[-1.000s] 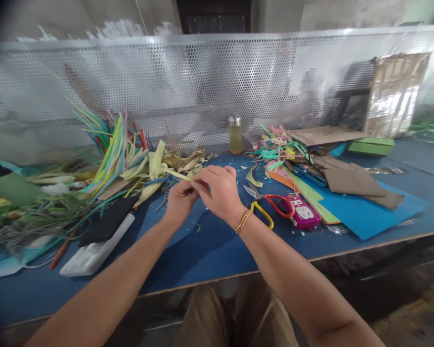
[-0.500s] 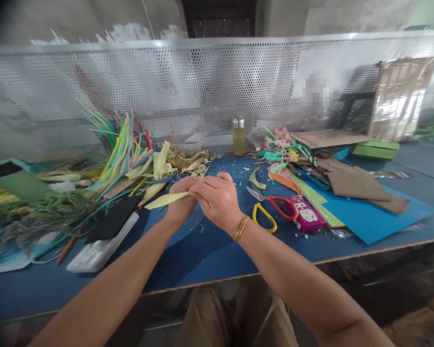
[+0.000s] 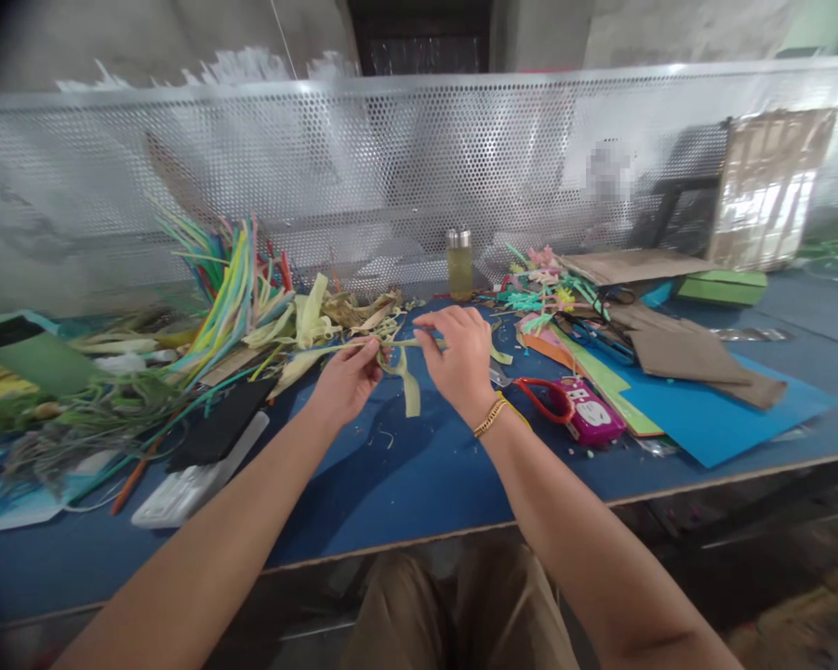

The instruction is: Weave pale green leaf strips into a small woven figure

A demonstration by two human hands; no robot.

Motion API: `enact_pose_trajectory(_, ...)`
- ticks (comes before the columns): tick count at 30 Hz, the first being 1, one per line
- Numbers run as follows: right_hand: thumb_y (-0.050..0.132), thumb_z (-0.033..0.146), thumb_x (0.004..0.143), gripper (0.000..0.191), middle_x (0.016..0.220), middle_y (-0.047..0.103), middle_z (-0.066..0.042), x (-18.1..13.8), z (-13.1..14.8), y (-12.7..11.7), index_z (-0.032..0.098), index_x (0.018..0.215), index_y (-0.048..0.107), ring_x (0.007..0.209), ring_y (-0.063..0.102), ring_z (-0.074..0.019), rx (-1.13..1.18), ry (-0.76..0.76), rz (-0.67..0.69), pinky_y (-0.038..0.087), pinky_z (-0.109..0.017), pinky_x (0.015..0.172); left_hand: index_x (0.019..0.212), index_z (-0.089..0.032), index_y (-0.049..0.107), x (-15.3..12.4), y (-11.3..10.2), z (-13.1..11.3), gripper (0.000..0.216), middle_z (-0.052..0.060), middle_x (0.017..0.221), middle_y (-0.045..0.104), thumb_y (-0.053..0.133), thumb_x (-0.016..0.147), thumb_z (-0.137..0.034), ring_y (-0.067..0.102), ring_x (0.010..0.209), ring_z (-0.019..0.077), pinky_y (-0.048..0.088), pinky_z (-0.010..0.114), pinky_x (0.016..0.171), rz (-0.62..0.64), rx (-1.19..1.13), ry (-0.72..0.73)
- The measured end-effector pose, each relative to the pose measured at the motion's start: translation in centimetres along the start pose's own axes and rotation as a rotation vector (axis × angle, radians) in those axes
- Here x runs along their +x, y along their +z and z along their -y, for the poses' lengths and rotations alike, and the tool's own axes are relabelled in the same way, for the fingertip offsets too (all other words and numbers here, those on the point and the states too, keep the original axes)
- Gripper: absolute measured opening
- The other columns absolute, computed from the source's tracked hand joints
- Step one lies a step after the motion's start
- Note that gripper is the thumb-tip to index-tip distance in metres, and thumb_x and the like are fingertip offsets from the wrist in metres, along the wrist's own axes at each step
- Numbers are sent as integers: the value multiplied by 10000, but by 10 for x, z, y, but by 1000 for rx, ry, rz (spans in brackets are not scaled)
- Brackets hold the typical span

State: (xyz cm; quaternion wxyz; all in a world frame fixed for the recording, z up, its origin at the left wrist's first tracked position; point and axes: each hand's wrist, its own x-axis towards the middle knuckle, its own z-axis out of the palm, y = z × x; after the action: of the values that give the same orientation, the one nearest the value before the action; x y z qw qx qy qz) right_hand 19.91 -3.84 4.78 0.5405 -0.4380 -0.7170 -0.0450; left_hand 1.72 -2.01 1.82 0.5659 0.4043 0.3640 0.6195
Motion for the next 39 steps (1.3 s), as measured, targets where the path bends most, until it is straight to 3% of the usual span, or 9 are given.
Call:
enact_pose_trajectory(7,561,306,902,165,1025,707,-48,-7,2,11,267,943,715,1038,535,-255,-93,-40,185,318,-430,928,820,-173,703,-5,4,-2,287,8,742,658,830,626,-342,584,665,91,392,196,545,59,38,2)
enact_pose_trajectory(11,416,254,964,304,1088,714,-53,-6,-8,15,248,1052,707,1024,600,-222,6,9,245,390,-389,929,857,-176,734,-3,1,2,275,18,754,670,815,653,-342,583,686,106,416,215,596,89,104,45)
enact_pose_trajectory(14,454,195,925,322,1169,696,-49,-6,-14,18,243,1152,678,1066,620,-204,115,23,346,439,-344,919,889,-179,749,-1,-3,4,271,25,758,680,788,685,-354,574,679,121,424,241,619,138,185,79)
enact_pose_trajectory(19,503,172,888,302,1013,731,-33,-6,-16,19,223,1120,691,872,652,-165,257,69,541,463,-283,774,911,-164,760,-1,-4,3,308,50,797,698,760,710,-398,584,711,144,439,258,650,206,284,72)
enact_pose_trajectory(23,558,256,890,183,880,729,-24,-4,-16,18,215,955,724,779,632,-153,226,118,447,430,-262,698,907,-168,757,-4,-1,-1,347,68,841,710,754,709,-453,625,786,170,468,281,707,208,200,18)
enact_pose_trajectory(28,580,257,888,155,945,732,-25,-2,-16,15,242,937,726,869,643,-173,123,56,333,431,-282,756,874,-173,749,-6,1,-1,330,41,790,687,790,676,-435,609,740,145,463,268,693,165,170,-11)
enact_pose_trajectory(35,615,271,874,112,893,723,-5,-1,-12,14,253,843,721,869,623,-176,50,34,311,405,-317,812,743,-167,711,-6,1,2,290,27,760,675,847,602,-381,608,713,141,460,279,703,170,218,-62)
enact_pose_trajectory(39,617,308,881,121,907,709,-11,-4,-10,16,268,834,721,922,594,-201,-57,10,318,357,-371,874,667,-162,651,-8,1,1,260,15,664,641,853,588,-305,584,627,122,423,245,587,193,218,-183)
